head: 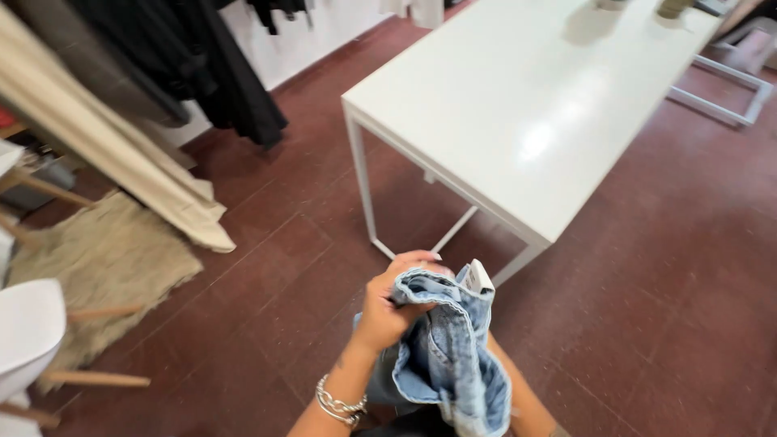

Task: The person places branded paper bags on a wooden shelf, then unfolds a pair of light-wash denim jeans on a white table. They then move to a clothing rack and arrange several black garments hanging on wooden hangers.

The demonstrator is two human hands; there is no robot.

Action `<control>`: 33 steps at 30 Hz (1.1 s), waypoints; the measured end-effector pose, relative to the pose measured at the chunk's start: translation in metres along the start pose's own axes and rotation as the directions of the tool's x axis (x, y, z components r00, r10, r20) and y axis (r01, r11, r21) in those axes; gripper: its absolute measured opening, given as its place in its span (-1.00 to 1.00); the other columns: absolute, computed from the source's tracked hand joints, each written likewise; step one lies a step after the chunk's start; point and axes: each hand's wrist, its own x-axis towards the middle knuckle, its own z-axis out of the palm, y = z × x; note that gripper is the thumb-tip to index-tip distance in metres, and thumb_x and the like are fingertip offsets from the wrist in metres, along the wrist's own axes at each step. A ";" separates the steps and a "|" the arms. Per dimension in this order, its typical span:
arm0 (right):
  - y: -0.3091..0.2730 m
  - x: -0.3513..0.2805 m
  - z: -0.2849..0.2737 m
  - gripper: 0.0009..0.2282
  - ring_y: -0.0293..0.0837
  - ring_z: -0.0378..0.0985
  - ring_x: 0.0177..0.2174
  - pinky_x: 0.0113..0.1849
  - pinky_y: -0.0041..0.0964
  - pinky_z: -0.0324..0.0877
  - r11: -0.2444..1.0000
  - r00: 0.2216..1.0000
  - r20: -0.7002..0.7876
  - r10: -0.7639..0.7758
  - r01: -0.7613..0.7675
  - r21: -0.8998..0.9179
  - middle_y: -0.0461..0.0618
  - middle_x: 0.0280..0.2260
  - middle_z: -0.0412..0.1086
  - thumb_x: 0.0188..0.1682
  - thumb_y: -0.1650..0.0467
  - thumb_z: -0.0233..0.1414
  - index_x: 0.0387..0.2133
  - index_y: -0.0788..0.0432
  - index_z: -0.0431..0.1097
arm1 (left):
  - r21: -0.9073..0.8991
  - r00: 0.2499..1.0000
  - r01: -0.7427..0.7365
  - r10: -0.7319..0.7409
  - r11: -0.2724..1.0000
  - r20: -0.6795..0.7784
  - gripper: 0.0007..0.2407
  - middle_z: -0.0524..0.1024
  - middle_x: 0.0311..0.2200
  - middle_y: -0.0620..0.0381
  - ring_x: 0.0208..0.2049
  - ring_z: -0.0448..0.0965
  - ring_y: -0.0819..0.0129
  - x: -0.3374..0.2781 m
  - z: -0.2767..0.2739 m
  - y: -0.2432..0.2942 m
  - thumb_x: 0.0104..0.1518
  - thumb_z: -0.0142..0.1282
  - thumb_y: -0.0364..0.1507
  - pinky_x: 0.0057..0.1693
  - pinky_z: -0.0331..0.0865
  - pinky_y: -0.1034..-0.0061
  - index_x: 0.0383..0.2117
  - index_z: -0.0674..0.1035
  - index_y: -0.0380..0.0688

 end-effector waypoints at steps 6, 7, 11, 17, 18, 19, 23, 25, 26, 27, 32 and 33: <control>0.037 0.003 -0.006 -0.42 -0.15 0.43 -0.07 0.01 -0.15 0.37 0.999 0.829 -0.559 -0.019 0.031 0.012 0.06 -0.03 0.41 -0.36 0.39 0.35 -0.02 0.25 0.31 | 0.312 0.929 0.261 -0.149 0.914 -0.339 -0.70 0.21 0.05 0.05 0.09 0.32 0.31 0.022 0.044 -0.033 0.04 0.12 -0.51 0.24 0.17 0.43 -0.07 0.45 -0.10; 0.039 0.005 -0.007 -0.42 -0.15 0.43 -0.07 0.01 -0.15 0.37 1.000 0.815 -0.579 -0.022 0.031 0.006 0.06 -0.03 0.41 -0.36 0.39 0.35 -0.02 0.25 0.31 | 0.304 0.935 0.258 -0.158 0.917 -0.319 -0.70 0.21 0.05 0.05 0.09 0.32 0.31 0.025 0.050 -0.032 0.04 0.12 -0.51 0.24 0.17 0.43 -0.07 0.45 -0.10; 0.020 0.029 0.006 -0.56 -0.16 0.55 -0.15 -0.05 -0.17 0.52 0.999 0.545 -0.838 -0.035 0.000 -0.042 0.10 -0.11 0.53 -0.35 0.44 0.36 -0.15 0.30 0.48 | -0.003 0.973 0.151 -0.149 0.988 0.177 -0.17 0.16 0.12 -0.09 0.14 0.19 0.16 0.021 0.040 -0.026 0.07 -0.04 0.26 0.26 0.09 0.28 0.18 0.18 -0.30; -0.014 0.085 0.059 -0.40 -0.08 0.50 0.01 0.12 -0.16 0.41 0.994 0.415 -0.903 -0.109 0.022 -0.110 0.15 0.03 0.43 -0.36 0.45 0.33 0.02 0.28 0.30 | -0.003 0.955 0.174 -0.168 0.985 0.246 -0.55 0.54 0.02 -0.10 0.08 0.56 0.11 0.058 -0.014 -0.062 0.11 0.29 -0.32 0.19 0.42 0.28 0.10 0.45 -0.22; -0.016 0.092 0.064 -0.60 -0.10 0.52 -0.04 0.19 -0.15 0.38 0.956 0.550 -0.787 -0.279 0.080 -0.283 0.12 -0.06 0.49 -0.29 0.53 0.32 -0.13 0.33 0.44 | -0.018 0.907 0.392 -0.383 0.920 0.173 -0.73 0.71 -0.18 0.00 -0.10 0.71 0.31 0.063 -0.027 -0.077 0.09 0.29 -0.40 0.02 0.57 0.42 -0.11 0.64 -0.23; -0.023 0.100 0.059 -0.60 -0.10 0.52 -0.04 0.19 -0.15 0.38 0.955 0.538 -0.794 -0.283 0.081 -0.285 0.12 -0.06 0.49 -0.29 0.53 0.32 -0.13 0.33 0.44 | -0.018 0.906 0.390 -0.380 0.921 0.187 -0.73 0.71 -0.18 0.00 -0.10 0.71 0.31 0.072 -0.051 -0.094 0.09 0.29 -0.40 0.02 0.57 0.42 -0.11 0.64 -0.23; -0.047 0.109 0.019 -0.12 0.04 0.29 0.14 0.21 -0.09 0.23 0.973 0.533 -0.825 -0.190 -0.008 -0.230 0.26 0.23 0.19 -0.40 0.54 0.20 0.30 0.28 -0.05 | 0.082 0.769 0.619 -0.624 0.781 0.140 -0.63 0.75 -0.13 0.04 -0.07 0.73 0.35 0.122 -0.166 -0.122 -0.04 0.39 -0.38 0.18 0.52 0.45 -0.08 0.66 -0.22; -0.035 0.086 -0.020 -0.13 0.12 0.21 0.20 0.25 0.00 0.17 0.946 0.528 -0.798 -0.292 0.035 -0.324 0.31 0.28 0.10 -0.34 0.54 0.12 0.35 0.29 -0.12 | 0.116 0.747 0.638 -0.649 0.761 0.144 -0.68 0.77 -0.17 0.03 -0.11 0.75 0.32 0.155 -0.220 -0.113 -0.05 0.39 -0.46 0.17 0.55 0.41 -0.12 0.70 -0.24; -0.021 0.067 -0.043 -0.18 -0.02 0.37 0.07 0.17 -0.09 0.37 0.946 0.474 -0.827 -0.304 0.044 -0.322 0.21 0.15 0.26 -0.32 0.44 0.22 0.30 0.24 0.00 | 0.097 0.864 0.429 -0.439 0.898 0.245 -0.73 0.75 -0.18 -0.02 -0.13 0.76 0.29 0.172 -0.242 -0.103 -0.05 0.24 -0.58 0.10 0.60 0.43 -0.17 0.69 -0.29; -0.006 0.047 -0.066 -0.22 -0.16 0.54 -0.07 0.09 -0.18 0.58 0.945 0.418 -0.852 -0.314 0.053 -0.322 0.11 0.02 0.42 -0.30 0.34 0.32 0.25 0.18 0.13 | 0.050 0.919 0.195 -0.201 0.979 0.338 -0.74 0.73 -0.19 -0.07 -0.15 0.77 0.26 0.189 -0.264 -0.094 -0.05 0.09 -0.70 0.02 0.65 0.44 -0.22 0.69 -0.33; 0.041 0.006 -0.115 -0.60 -0.20 0.35 -0.13 0.05 -0.34 0.34 0.929 0.603 -0.757 -0.252 -0.067 -0.363 0.00 -0.13 0.25 -0.05 0.48 0.10 0.09 0.21 0.22 | 0.168 0.875 -0.163 0.064 0.972 0.480 -0.84 0.72 -0.24 0.13 -0.27 0.81 0.36 0.263 -0.280 -0.057 0.13 0.11 -0.51 -0.13 0.68 0.55 -0.20 0.65 -0.17; 0.065 -0.041 -0.137 -0.46 -0.12 0.44 0.17 0.36 -0.24 0.40 0.925 0.541 -0.822 -0.179 -0.192 -0.328 0.05 0.17 0.35 -0.07 0.45 0.10 0.26 0.26 0.29 | 0.188 0.888 -0.170 0.068 0.967 0.454 -0.76 0.70 -0.19 0.06 -0.24 0.80 0.34 0.273 -0.281 -0.062 0.05 0.14 -0.62 -0.06 0.72 0.54 -0.14 0.63 -0.21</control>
